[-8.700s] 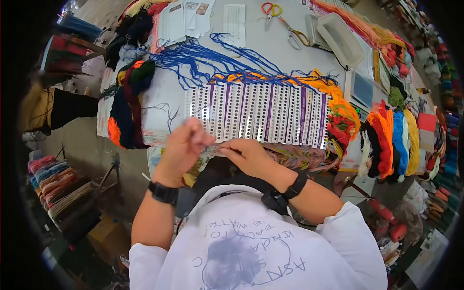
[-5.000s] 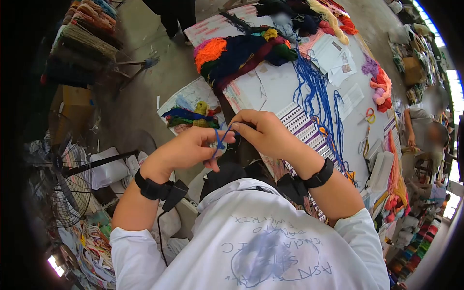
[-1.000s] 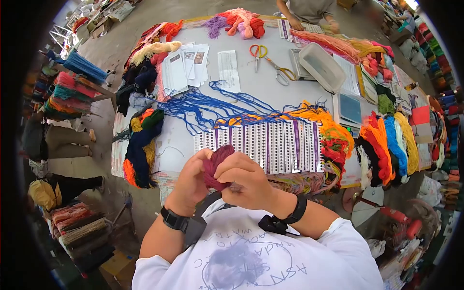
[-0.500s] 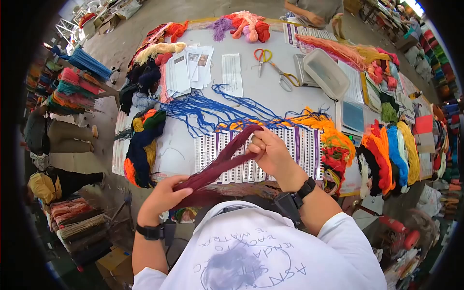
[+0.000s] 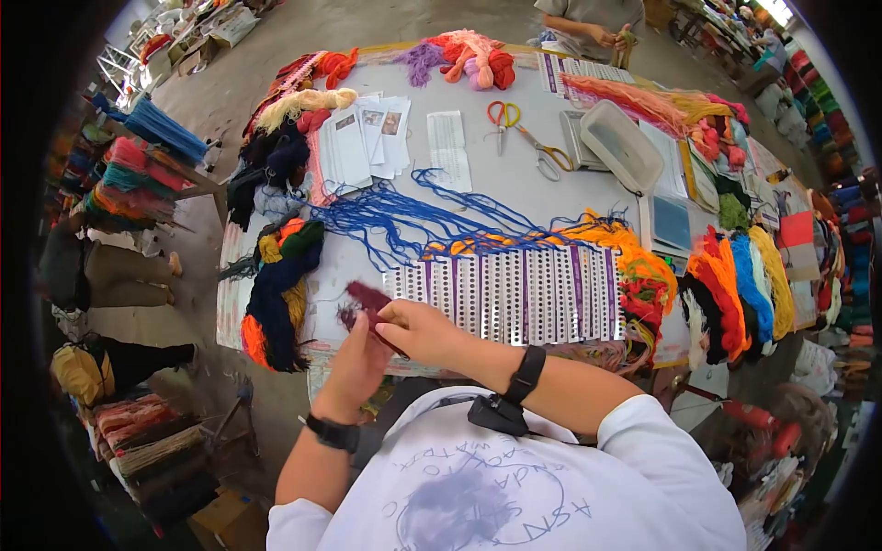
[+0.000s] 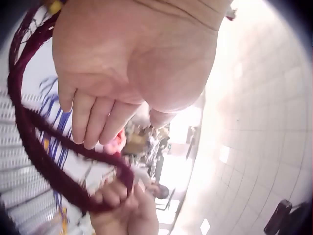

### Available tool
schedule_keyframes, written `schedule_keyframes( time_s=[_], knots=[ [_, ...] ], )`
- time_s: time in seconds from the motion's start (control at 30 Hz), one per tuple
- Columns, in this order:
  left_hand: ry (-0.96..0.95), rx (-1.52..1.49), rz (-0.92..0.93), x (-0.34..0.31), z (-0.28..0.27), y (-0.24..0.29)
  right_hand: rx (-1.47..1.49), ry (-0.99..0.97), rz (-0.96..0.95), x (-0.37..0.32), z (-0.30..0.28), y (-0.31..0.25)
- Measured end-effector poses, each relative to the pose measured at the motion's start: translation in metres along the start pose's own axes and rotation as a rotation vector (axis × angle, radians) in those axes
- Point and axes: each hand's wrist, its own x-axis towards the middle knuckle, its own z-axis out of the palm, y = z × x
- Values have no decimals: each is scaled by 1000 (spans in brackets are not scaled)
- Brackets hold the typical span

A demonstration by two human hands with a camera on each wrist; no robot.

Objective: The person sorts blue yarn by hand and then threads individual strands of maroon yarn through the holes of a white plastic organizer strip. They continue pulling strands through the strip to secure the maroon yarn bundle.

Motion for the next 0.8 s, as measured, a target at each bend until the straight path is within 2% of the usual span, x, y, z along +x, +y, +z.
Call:
schedule_keyframes(
  time_s=[0.03, 0.13, 0.27, 0.43, 0.63, 0.8],
  knots=[
    [53, -99, -18, 4, -2, 1, -196, 47, 39, -6, 3, -23],
    [29, -119, -71, 5, -9, 15, -223, 113, -15, -6, 15, -29],
    [-29, -18, -69, 1, -16, 40, -297, 182, -91, 11, 26, -2],
    [-118, 18, -132, 2, -34, 70, -99, 189, -6, 19, 46, -29],
    [-152, 19, -166, -1, -49, 94, -78, 213, 49, 32, 65, -36],
    [-137, 28, -191, -5, -63, 111, 153, 173, -10, 37, 78, -43]
  ],
)
